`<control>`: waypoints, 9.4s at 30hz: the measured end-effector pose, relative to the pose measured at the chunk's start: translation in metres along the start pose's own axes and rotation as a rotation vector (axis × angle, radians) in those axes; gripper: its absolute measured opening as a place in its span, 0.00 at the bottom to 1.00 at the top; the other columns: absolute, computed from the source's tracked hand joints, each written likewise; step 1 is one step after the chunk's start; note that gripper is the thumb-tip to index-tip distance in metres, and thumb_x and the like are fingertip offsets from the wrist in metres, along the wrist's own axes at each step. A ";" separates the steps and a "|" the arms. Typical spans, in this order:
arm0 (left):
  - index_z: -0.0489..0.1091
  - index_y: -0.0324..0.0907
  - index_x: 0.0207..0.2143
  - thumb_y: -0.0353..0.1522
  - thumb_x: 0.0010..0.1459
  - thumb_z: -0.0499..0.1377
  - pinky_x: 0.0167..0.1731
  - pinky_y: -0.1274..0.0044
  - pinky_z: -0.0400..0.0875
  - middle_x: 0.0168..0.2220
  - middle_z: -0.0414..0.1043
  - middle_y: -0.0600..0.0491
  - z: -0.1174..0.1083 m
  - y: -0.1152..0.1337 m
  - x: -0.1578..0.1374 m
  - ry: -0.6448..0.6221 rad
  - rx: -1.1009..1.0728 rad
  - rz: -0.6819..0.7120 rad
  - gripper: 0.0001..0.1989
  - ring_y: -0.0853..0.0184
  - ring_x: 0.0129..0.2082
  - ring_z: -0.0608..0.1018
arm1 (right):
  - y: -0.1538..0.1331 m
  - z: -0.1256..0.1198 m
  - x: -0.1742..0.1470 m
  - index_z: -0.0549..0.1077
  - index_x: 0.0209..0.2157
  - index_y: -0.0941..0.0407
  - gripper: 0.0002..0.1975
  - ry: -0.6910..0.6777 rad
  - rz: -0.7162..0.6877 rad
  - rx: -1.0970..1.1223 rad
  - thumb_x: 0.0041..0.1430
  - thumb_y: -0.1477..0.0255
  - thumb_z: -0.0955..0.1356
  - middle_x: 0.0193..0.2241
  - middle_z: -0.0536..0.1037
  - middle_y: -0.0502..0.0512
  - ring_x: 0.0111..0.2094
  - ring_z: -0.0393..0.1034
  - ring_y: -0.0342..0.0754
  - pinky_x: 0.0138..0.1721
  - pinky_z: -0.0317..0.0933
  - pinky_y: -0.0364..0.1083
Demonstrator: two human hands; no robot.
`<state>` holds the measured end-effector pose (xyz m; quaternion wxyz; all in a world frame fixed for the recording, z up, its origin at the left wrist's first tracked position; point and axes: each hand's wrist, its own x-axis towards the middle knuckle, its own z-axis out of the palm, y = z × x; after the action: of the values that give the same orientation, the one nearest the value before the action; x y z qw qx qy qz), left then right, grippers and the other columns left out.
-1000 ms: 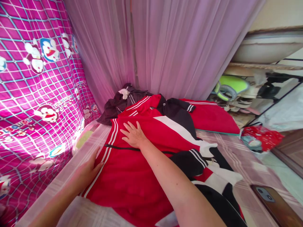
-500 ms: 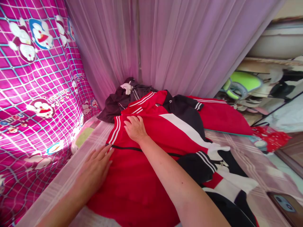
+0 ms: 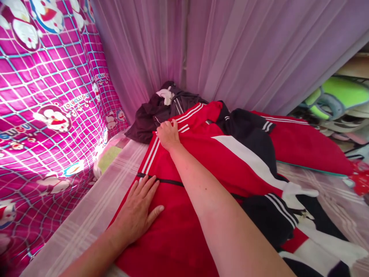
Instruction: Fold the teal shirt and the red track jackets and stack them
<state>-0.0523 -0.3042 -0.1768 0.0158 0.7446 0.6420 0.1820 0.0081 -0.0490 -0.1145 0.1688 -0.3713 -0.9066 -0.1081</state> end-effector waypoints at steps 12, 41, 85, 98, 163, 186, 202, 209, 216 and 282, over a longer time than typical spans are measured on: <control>0.62 0.42 0.63 0.51 0.62 0.51 0.64 0.51 0.52 0.65 0.61 0.42 -0.002 0.001 0.003 -0.002 -0.033 -0.017 0.34 0.49 0.66 0.59 | -0.012 -0.020 -0.046 0.71 0.56 0.53 0.19 0.065 -0.079 0.186 0.71 0.68 0.57 0.59 0.71 0.57 0.62 0.56 0.54 0.66 0.28 0.65; 0.62 0.43 0.63 0.44 0.65 0.43 0.66 0.63 0.52 0.67 0.58 0.47 -0.031 -0.029 -0.019 -0.127 -0.102 -0.038 0.29 0.61 0.68 0.59 | 0.001 -0.113 -0.314 0.70 0.60 0.54 0.22 -0.248 0.187 0.153 0.67 0.65 0.61 0.62 0.67 0.63 0.63 0.59 0.57 0.64 0.48 0.64; 0.76 0.44 0.42 0.28 0.55 0.48 0.56 0.66 0.69 0.52 0.76 0.49 -0.058 -0.015 -0.103 -0.023 0.013 0.104 0.19 0.61 0.52 0.77 | 0.085 -0.194 -0.549 0.81 0.32 0.54 0.26 -0.083 0.823 0.923 0.44 0.45 0.71 0.30 0.82 0.52 0.34 0.75 0.54 0.38 0.69 0.49; 0.75 0.50 0.52 0.48 0.66 0.45 0.63 0.54 0.56 0.61 0.69 0.48 -0.048 0.071 -0.066 -0.197 -0.082 0.297 0.25 0.54 0.62 0.67 | 0.046 -0.196 -0.448 0.78 0.46 0.55 0.19 0.246 0.457 0.235 0.63 0.62 0.61 0.52 0.76 0.63 0.54 0.69 0.56 0.56 0.61 0.56; 0.73 0.46 0.54 0.44 0.66 0.48 0.58 0.59 0.64 0.55 0.74 0.47 -0.021 0.066 -0.067 0.022 0.000 0.092 0.23 0.56 0.56 0.73 | 0.056 -0.120 -0.448 0.78 0.49 0.51 0.19 0.097 0.466 0.052 0.62 0.65 0.62 0.53 0.76 0.60 0.52 0.70 0.58 0.50 0.65 0.56; 0.56 0.40 0.67 0.51 0.65 0.42 0.65 0.56 0.48 0.69 0.52 0.45 -0.019 0.051 0.002 -0.213 0.253 -0.198 0.35 0.51 0.70 0.51 | 0.072 -0.097 -0.468 0.79 0.46 0.51 0.17 0.137 0.393 0.104 0.63 0.65 0.62 0.52 0.76 0.58 0.51 0.72 0.55 0.51 0.68 0.53; 0.61 0.36 0.64 0.49 0.65 0.47 0.65 0.62 0.53 0.66 0.59 0.43 -0.014 0.057 -0.003 -0.114 0.264 -0.184 0.34 0.50 0.68 0.57 | 0.078 -0.096 -0.474 0.80 0.44 0.49 0.18 0.145 0.407 0.094 0.63 0.61 0.61 0.51 0.77 0.56 0.49 0.74 0.54 0.49 0.70 0.53; 0.65 0.37 0.61 0.48 0.63 0.51 0.65 0.59 0.54 0.65 0.61 0.43 -0.008 0.051 -0.001 -0.055 0.155 -0.179 0.32 0.50 0.67 0.57 | 0.071 -0.103 -0.469 0.80 0.43 0.52 0.19 0.186 0.430 0.116 0.64 0.62 0.60 0.50 0.78 0.58 0.49 0.74 0.55 0.49 0.70 0.55; 0.70 0.39 0.57 0.38 0.65 0.45 0.56 0.67 0.67 0.56 0.73 0.45 -0.037 0.009 -0.001 0.147 -0.062 -0.383 0.24 0.59 0.55 0.74 | 0.067 -0.107 -0.466 0.80 0.41 0.52 0.18 0.202 0.454 0.163 0.64 0.62 0.61 0.49 0.78 0.58 0.48 0.74 0.55 0.50 0.69 0.55; 0.68 0.47 0.58 0.43 0.63 0.52 0.43 0.69 0.71 0.53 0.76 0.45 -0.073 0.013 -0.021 -0.250 0.127 -0.578 0.24 0.54 0.51 0.77 | 0.070 -0.108 -0.468 0.80 0.39 0.50 0.17 0.187 0.496 0.153 0.62 0.59 0.62 0.48 0.79 0.56 0.48 0.73 0.55 0.50 0.69 0.54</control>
<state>-0.0636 -0.3418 -0.1102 0.0992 0.5474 0.8302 0.0365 0.3941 -0.3326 -0.1913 0.3006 -0.5565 -0.7740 -0.0285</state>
